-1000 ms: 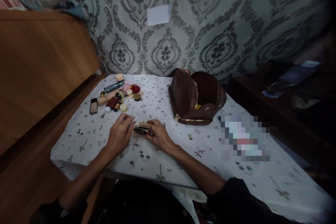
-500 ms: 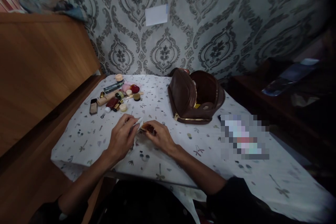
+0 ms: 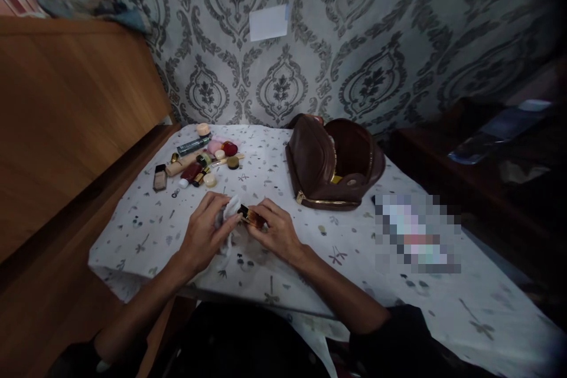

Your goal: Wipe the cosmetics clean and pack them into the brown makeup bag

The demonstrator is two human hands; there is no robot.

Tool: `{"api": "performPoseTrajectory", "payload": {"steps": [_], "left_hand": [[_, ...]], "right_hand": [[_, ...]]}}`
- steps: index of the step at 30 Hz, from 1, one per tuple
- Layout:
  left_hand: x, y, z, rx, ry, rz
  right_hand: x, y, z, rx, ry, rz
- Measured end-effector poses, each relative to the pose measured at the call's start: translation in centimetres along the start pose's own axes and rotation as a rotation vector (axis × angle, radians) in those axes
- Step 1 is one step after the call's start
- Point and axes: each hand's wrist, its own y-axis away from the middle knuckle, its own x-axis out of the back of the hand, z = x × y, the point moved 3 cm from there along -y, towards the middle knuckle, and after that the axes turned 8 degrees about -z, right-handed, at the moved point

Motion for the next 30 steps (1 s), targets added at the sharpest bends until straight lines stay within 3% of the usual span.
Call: {"api": "performPoseTrajectory", "payload": {"steps": [6,11,15,18,26,30], "left_hand": [[-0.9,0.1,-2.1,0.077,-0.048,-0.035],[-1.7,0.3,-3.7,0.084,-0.136,-0.039],[-1.9,0.4,-3.8,0.061,-0.249,-0.032],[-2.0,0.4,-3.1,0.044,-0.358,-0.032],[-3.6,1.5,1.2,-0.127,-0.43,-0.06],[-3.4,1.5,1.7,-0.12,-0.418,-0.011]], "right_hand": [[-0.4,0.1,0.2,0.004,0.058,-0.061],[-1.1,-0.1,1.1,-0.075,0.068,-0.204],[-1.9,-0.1,2.1,-0.212,0.126,-0.393],[-2.4,0.0,2.5,-0.249,0.157,-0.442],[-2.5,0.4,2.7,-0.174,0.113,-0.384],[-1.8,0.4,2.4,-0.145,0.054,-0.252]]}}
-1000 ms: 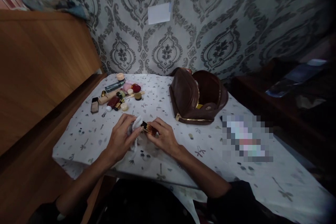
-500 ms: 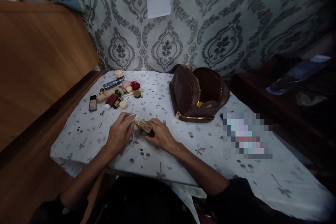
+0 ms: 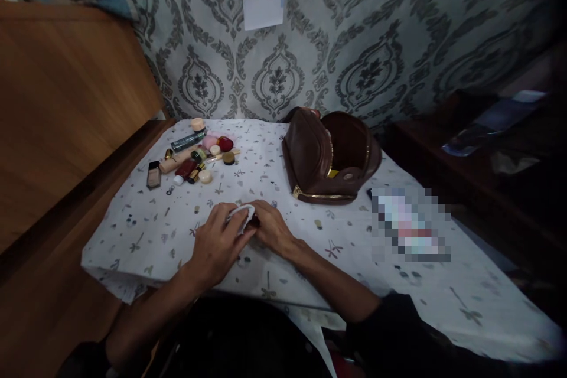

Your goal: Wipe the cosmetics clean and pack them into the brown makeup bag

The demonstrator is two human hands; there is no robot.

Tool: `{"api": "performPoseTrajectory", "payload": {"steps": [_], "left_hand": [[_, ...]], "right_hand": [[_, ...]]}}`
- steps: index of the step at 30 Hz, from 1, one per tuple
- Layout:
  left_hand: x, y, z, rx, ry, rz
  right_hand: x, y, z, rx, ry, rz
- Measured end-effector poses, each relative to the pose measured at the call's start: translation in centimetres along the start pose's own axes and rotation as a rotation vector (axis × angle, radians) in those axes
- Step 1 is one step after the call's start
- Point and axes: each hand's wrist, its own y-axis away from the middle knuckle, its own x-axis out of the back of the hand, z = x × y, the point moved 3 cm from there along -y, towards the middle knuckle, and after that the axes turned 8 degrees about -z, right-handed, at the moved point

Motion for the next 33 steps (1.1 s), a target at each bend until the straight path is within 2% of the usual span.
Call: {"api": "performPoseTrajectory", "payload": {"steps": [3,6,9,12,15,20,22,25,29,33], "left_hand": [[0.7,-0.4,-1.5,0.101,0.108,0.033],[1.0,-0.6,-3.3,0.175,0.262,0.038],[0.4,-0.3,-4.3,0.203,0.324,0.016],[-0.6,0.2,-4.5,0.197,0.285,0.015],[-1.1,0.4,-4.2,0.165,0.159,0.011],[-0.6,0.0,-3.0,0.104,-0.094,-0.028],[-0.4,-0.3,-2.2,0.065,-0.128,-0.045],[-0.6,-0.5,-0.5,-0.036,-0.11,-0.063],[-1.0,-0.8,1.1,-0.16,-0.051,-0.072],[-0.8,-0.8,0.6,-0.152,-0.036,-0.092]], "right_hand": [[0.9,0.2,-0.5,0.018,-0.013,0.147],[1.5,0.3,-1.3,0.074,-0.035,0.233],[1.3,0.3,-1.5,0.093,-0.064,0.227],[0.6,0.2,-1.0,0.083,-0.117,0.164],[-0.1,0.0,-0.4,0.061,-0.191,0.066],[-0.6,-0.2,0.1,-0.158,-0.321,-0.088],[-0.6,-0.1,-0.1,-0.195,-0.351,-0.118],[-0.5,0.0,-0.1,-0.199,-0.36,-0.133],[-0.6,0.2,0.4,-0.129,-0.377,-0.105],[-0.7,0.0,0.7,-0.098,-0.333,-0.077]]}}
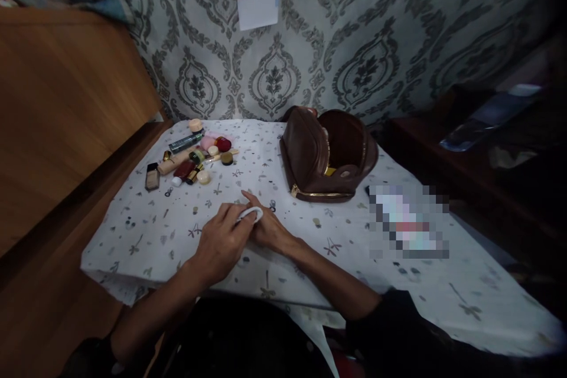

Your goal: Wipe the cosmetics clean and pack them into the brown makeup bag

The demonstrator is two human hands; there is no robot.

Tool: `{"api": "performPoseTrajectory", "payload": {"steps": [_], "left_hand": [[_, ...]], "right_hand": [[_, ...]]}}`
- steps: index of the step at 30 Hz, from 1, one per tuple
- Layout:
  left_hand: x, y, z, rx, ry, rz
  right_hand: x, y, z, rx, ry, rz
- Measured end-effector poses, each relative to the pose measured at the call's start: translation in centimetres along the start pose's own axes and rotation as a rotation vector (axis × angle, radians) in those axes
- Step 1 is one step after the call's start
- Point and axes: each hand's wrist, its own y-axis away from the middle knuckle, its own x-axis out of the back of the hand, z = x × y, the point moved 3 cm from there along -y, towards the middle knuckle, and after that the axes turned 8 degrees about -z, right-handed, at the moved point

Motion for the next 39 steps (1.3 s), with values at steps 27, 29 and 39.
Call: {"api": "performPoseTrajectory", "payload": {"steps": [27,29,39], "left_hand": [[-1.4,4.6,-3.0,0.09,0.372,-0.157],[-1.5,4.1,-2.5,0.02,0.282,-0.186],[-2.8,-1.5,-1.5,-0.111,0.045,-0.385]], "right_hand": [[2.8,-0.4,0.8,-0.113,0.225,0.11],[2.8,-0.4,0.9,-0.148,0.148,0.122],[3.3,-0.1,0.2,-0.236,-0.012,0.179]]}}
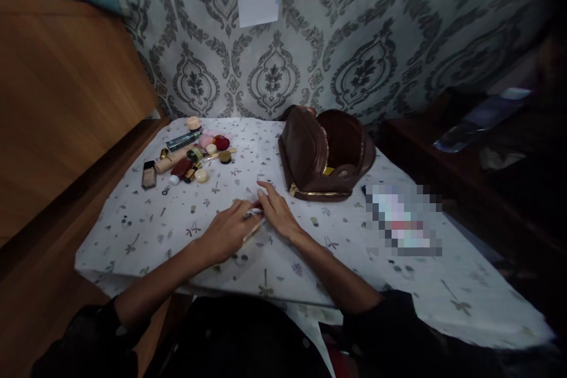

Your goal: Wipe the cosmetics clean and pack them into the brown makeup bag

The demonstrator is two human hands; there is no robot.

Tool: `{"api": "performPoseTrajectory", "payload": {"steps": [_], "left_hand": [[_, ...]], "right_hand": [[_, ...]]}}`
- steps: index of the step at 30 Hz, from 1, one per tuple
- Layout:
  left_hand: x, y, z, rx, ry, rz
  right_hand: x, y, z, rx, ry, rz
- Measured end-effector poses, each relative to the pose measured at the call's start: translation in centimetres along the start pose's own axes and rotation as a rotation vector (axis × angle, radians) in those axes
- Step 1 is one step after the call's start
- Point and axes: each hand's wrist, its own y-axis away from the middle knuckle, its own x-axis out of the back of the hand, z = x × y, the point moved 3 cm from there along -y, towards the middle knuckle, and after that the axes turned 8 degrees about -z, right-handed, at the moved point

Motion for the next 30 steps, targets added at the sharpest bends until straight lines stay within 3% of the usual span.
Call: {"api": "performPoseTrajectory", "payload": {"steps": [5,12,18,23,27,30], "left_hand": [[-0.1,-0.7,-2.6,0.214,0.036,-0.062],[-0.4,2.2,-4.6,0.391,0.204,-0.055],[-1.5,6.0,-4.1,0.426,0.24,0.038],[-1.8,7.0,-3.1,0.403,0.26,0.107],[-2.4,6.9,-1.9,0.352,0.303,0.167],[-2.8,7.0,-0.6,0.288,0.21,0.221]], "right_hand": [[0.0,0.0,0.0,-0.015,0.01,0.006],[-0.3,-0.1,-0.3,-0.015,0.076,-0.076],[-0.4,0.0,-0.3,0.21,0.189,-0.263],[-0.4,0.0,0.2,0.333,0.21,-0.464],[-0.5,0.2,-0.1,0.355,0.247,-0.484],[-0.6,0.4,-0.7,0.361,0.25,-0.475]]}}
